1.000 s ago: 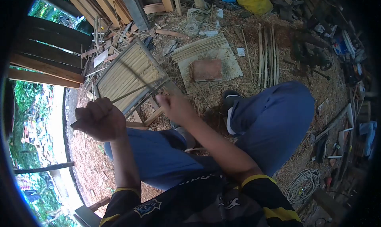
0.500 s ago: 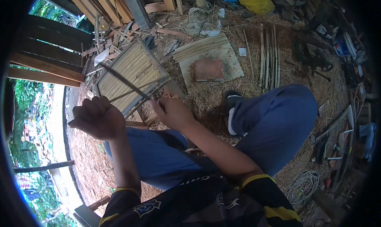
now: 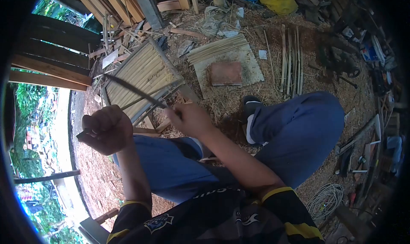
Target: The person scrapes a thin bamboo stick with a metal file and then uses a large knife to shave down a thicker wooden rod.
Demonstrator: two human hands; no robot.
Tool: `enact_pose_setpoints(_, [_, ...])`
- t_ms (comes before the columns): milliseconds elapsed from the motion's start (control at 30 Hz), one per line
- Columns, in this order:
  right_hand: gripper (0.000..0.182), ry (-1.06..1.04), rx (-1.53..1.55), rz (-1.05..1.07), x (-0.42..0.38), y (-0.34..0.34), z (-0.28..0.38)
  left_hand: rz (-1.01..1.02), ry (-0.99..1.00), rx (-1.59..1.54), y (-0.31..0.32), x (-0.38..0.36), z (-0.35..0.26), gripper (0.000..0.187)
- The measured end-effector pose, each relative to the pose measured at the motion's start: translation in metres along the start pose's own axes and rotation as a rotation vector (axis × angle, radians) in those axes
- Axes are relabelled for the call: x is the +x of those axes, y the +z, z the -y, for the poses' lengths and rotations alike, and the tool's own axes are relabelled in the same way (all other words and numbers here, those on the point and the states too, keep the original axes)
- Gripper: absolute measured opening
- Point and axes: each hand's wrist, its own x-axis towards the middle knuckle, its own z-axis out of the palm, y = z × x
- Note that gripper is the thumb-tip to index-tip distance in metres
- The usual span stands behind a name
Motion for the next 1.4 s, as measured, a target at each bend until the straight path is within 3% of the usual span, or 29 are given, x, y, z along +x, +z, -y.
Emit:
enact_pose_setpoints(67, [0.057,0.129,0.041,-0.033,0.006,0.004,-0.035,0.006,0.021,-0.036,-0.003,-0.001,0.001,0.053])
enact_pose_setpoints(167, [0.057,0.152,-0.064,-0.043,0.005,-0.002,-0.023,-0.028,0.063,-0.090,-0.011,0.002,0.003,0.054])
enact_pose_setpoints(367, [0.059,-0.008,-0.048,0.004,-0.007,0.002,0.018,-0.116,0.119,-0.015,-0.011,0.003,0.007,0.052])
enact_pose_setpoints(567, [0.057,0.219,-0.011,-0.087,0.007,0.004,-0.046,-0.142,0.099,0.063,-0.008,0.002,0.007,0.052])
enact_pose_setpoints(833, [0.062,0.059,-0.076,0.050,0.000,-0.006,0.016,-0.140,0.055,0.045,0.002,0.005,0.006,0.053])
enact_pose_setpoints(867, [0.062,0.023,-0.080,0.040,-0.002,-0.006,0.017,-0.140,0.053,0.036,0.001,0.004,0.005,0.053])
enact_pose_setpoints(967, [0.057,0.184,-0.022,-0.095,0.008,0.007,-0.046,-0.105,0.070,-0.039,-0.010,0.000,0.006,0.053])
enact_pose_setpoints(1067, [0.057,0.232,-0.069,-0.049,0.008,-0.003,-0.036,-0.065,0.084,-0.041,-0.010,0.004,0.007,0.055])
enact_pose_setpoints(1267, [0.065,0.055,-0.074,-0.004,-0.002,0.003,0.001,-0.097,0.085,-0.011,-0.008,0.002,0.008,0.055])
enact_pose_setpoints(1400, [0.063,0.270,-0.121,-0.082,0.008,0.002,-0.060,-0.112,0.087,-0.037,-0.012,0.002,0.008,0.054])
